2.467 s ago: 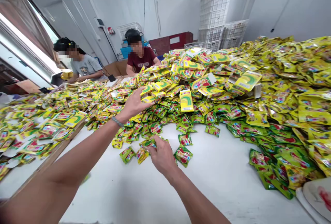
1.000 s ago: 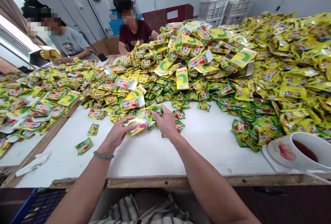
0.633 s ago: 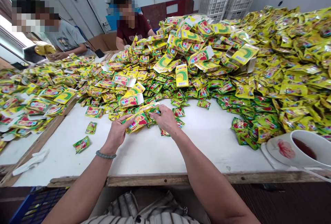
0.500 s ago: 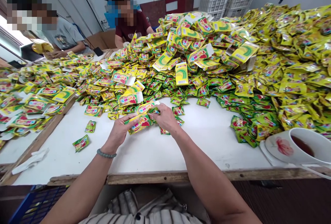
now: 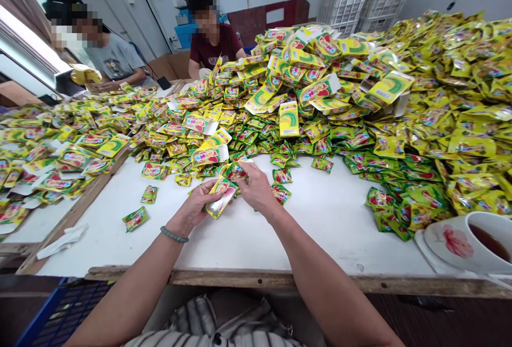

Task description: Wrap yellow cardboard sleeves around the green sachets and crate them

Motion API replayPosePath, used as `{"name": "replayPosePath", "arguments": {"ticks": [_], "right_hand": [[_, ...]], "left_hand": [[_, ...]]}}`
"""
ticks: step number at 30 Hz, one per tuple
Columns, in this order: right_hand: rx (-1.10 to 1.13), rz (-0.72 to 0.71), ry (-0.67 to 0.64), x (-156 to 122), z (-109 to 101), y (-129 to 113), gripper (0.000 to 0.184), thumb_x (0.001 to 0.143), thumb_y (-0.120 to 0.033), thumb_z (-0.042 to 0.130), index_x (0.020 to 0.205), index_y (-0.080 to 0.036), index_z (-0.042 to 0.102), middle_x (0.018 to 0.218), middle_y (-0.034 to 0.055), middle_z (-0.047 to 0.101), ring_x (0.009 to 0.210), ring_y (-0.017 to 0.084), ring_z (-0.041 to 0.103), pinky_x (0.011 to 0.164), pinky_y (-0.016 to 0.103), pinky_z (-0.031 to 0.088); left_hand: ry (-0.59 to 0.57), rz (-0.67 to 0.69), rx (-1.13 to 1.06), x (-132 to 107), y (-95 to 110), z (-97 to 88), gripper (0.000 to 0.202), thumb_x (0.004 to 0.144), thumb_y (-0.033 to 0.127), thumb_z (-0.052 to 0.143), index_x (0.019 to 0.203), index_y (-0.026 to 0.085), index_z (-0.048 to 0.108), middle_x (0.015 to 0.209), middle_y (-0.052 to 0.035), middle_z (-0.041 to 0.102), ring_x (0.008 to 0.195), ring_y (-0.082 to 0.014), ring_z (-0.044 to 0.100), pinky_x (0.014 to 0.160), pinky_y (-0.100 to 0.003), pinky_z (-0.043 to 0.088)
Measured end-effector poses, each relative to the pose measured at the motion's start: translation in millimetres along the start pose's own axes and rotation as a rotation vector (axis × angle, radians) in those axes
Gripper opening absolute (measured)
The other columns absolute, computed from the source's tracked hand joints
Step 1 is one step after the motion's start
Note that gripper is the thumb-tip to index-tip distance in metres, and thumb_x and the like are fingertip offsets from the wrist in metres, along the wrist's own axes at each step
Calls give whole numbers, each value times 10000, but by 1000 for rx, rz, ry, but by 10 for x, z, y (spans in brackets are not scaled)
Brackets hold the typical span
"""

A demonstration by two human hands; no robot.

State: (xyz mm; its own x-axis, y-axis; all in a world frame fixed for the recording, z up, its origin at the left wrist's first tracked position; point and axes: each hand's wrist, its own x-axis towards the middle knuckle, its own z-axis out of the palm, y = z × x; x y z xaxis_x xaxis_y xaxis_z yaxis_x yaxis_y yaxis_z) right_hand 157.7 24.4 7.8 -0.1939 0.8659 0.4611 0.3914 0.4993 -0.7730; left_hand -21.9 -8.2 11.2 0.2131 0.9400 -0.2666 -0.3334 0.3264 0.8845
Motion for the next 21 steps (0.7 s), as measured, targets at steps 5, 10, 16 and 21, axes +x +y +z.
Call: {"name": "replayPosePath", "arguments": {"ticks": [5, 10, 16, 21], "right_hand": [[-89, -14, 11, 4, -63, -16, 259, 773, -193, 679, 1031, -192, 697, 994, 80, 656, 915, 228, 612, 809, 348, 478], [-78, 37, -100, -29, -70, -76, 186, 795, -193, 660, 975, -217, 702, 956, 49, 698, 910, 220, 630, 812, 337, 469], [119, 83, -15, -1, -133, -73, 150, 809, -287, 651, 928, -204, 692, 875, 29, 713, 768, 176, 639, 723, 296, 481], [43, 38, -33, -23, -77, -106, 82, 817, -221, 646, 776, -212, 716, 754, 0, 705, 683, 158, 608, 666, 279, 433]], "left_hand": [[-51, 24, 83, -20, 22, 9, 618, 531, 280, 905, 1066, 107, 650, 866, -73, 733, 658, -178, 686, 621, -258, 535], [28, 128, 196, 37, -42, -27, 589, 512, 284, 909, 1047, 141, 707, 931, -59, 739, 752, -180, 682, 721, -284, 539], [38, 206, 316, 23, -15, -38, 543, 547, 334, 896, 1029, 146, 733, 969, -61, 737, 830, -194, 671, 790, -297, 519], [32, 192, 261, 22, -49, -14, 526, 533, 304, 903, 1010, 156, 739, 967, -53, 737, 796, -179, 667, 754, -281, 530]]}}
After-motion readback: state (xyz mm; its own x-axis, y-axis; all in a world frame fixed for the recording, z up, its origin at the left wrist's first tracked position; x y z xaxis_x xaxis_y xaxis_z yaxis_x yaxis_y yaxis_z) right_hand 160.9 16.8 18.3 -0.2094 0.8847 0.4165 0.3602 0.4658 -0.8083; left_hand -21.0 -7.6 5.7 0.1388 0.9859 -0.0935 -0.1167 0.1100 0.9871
